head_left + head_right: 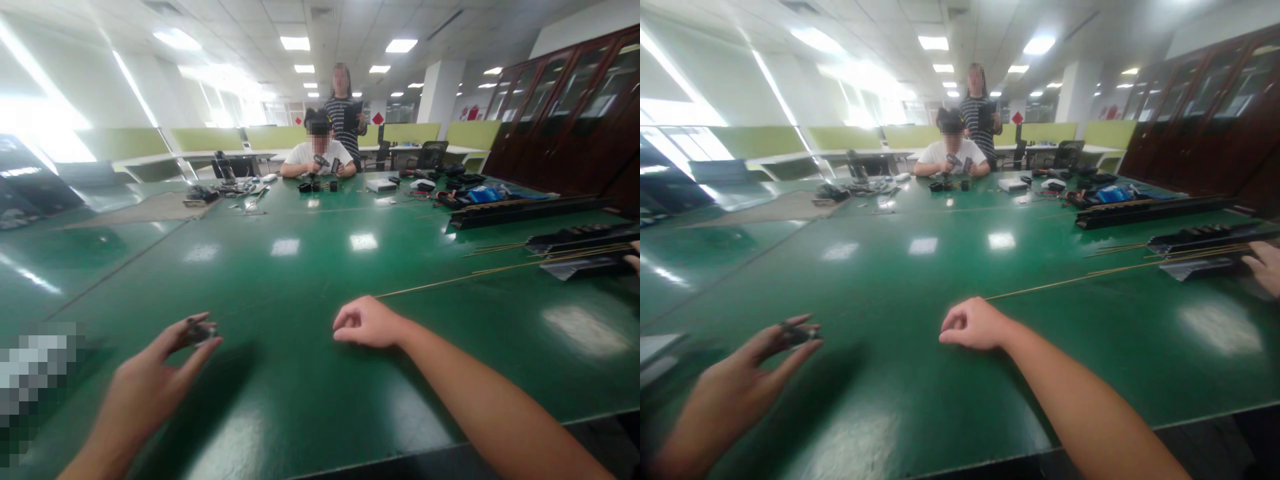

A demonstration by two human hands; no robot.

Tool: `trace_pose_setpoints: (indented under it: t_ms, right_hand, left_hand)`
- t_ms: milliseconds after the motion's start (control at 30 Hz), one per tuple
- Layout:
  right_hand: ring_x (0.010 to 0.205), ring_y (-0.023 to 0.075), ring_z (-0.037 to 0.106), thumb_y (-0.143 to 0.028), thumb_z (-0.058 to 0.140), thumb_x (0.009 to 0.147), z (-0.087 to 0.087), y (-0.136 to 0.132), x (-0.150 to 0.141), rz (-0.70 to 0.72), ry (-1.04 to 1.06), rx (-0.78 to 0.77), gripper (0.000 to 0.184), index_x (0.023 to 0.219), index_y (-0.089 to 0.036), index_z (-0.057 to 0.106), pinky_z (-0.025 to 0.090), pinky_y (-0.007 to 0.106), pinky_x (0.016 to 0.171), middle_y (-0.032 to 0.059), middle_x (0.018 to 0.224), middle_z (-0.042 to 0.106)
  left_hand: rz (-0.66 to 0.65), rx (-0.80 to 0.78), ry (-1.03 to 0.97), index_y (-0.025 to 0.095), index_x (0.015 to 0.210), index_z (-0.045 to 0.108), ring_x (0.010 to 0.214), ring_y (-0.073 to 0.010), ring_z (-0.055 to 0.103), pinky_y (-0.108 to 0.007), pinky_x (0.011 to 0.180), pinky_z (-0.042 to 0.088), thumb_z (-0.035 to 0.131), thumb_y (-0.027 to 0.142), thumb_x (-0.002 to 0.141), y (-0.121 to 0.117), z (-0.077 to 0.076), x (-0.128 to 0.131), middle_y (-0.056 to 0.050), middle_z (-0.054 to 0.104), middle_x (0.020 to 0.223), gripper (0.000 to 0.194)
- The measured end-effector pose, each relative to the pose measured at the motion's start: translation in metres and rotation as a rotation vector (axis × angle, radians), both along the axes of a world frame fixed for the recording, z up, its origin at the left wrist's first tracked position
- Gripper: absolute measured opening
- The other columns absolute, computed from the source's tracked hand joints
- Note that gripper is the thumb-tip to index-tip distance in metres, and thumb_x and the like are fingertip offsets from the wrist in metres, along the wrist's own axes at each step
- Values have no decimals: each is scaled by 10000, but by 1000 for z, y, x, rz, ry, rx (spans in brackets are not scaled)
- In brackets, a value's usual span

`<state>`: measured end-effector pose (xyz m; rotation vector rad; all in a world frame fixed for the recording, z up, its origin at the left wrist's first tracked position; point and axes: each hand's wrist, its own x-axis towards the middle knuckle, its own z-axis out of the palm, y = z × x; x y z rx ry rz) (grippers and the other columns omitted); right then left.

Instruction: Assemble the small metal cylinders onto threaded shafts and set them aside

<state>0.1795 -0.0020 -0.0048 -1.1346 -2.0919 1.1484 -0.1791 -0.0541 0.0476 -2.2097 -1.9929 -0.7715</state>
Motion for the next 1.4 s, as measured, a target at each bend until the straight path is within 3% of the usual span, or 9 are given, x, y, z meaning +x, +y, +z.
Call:
trace_pose_setpoints:
  t_ms: [67, 200, 267, 367, 533, 733, 1000, 1233, 1400]
  right_hand:
    - [579, 111, 602, -356, 712, 794, -2, 3, 0, -77, -21, 16, 264, 953, -147, 742, 428, 212, 559, 25, 700, 701]
    - [606, 116, 611, -260, 683, 800, -2, 5, 1, -134, -66, 72, 191, 957, -162, 730, 430, 215, 587, 14, 719, 702]
    - [645, 126, 619, -241, 682, 795, -2, 4, 3, -134, -88, 134, 169, 940, -167, 728, 432, 219, 608, 20, 749, 710]
    - [687, 141, 634, -223, 686, 777, -1, 5, 5, -162, -127, 202, 158, 923, -180, 726, 433, 226, 622, 31, 798, 726]
    - [631, 136, 628, -219, 684, 757, -4, 7, 5, -201, -182, 146, 194, 945, -205, 728, 422, 227, 585, 10, 745, 726]
    - [641, 139, 634, -235, 663, 773, -5, 6, 2, -183, -192, 168, 170, 929, -208, 728, 419, 230, 588, 15, 758, 734]
    - [625, 136, 611, -229, 658, 764, -4, 2, 3, -185, -216, 180, 172, 921, -218, 727, 388, 224, 568, 10, 749, 723]
    - [632, 134, 602, -240, 648, 772, -3, 1, 3, -169, -229, 221, 169, 915, -227, 738, 369, 227, 567, 11, 746, 712]
    - [630, 125, 607, -211, 646, 758, -3, 0, 3, -164, -226, 223, 146, 883, -225, 722, 367, 218, 562, -5, 746, 711]
  left_hand:
    - [-206, -58, -2, 267, 1274, 544, 1005, -201, 672, -352, 939, 538, 546, 557, 903, 17, -5, 34, 12, 698, 1142, 470]
    - [-631, -66, 15, 223, 1249, 574, 1028, -209, 640, -345, 926, 533, 544, 424, 937, 40, -10, 110, -71, 664, 1157, 372]
    - [-760, -70, 11, 217, 1241, 575, 1005, -205, 628, -347, 905, 534, 543, 364, 948, 46, -13, 137, -79, 661, 1119, 329]
    - [-872, -66, -28, 209, 1228, 579, 987, -208, 614, -363, 887, 534, 557, 333, 947, 52, -20, 154, -89, 656, 1083, 307]
    - [-879, -94, -162, 217, 1149, 607, 983, -187, 623, -334, 883, 530, 620, 324, 914, 52, -33, 148, -72, 661, 1075, 259]
    - [-811, -271, -355, 248, 1135, 611, 945, -158, 671, -274, 850, 537, 726, 311, 830, 46, -41, 146, -8, 701, 1058, 332]
    - [-828, -358, -404, 241, 1131, 608, 1010, -166, 661, -296, 894, 525, 704, 299, 845, 49, -45, 143, -22, 689, 1107, 307]
    - [-868, -366, -457, 191, 1006, 560, 1138, -193, 631, -344, 958, 510, 661, 288, 869, 50, -45, 143, -88, 661, 1231, 195]
    - [-887, -378, -420, 212, 1067, 590, 1108, -176, 630, -316, 957, 485, 651, 261, 872, 47, -41, 143, -52, 667, 1194, 210]
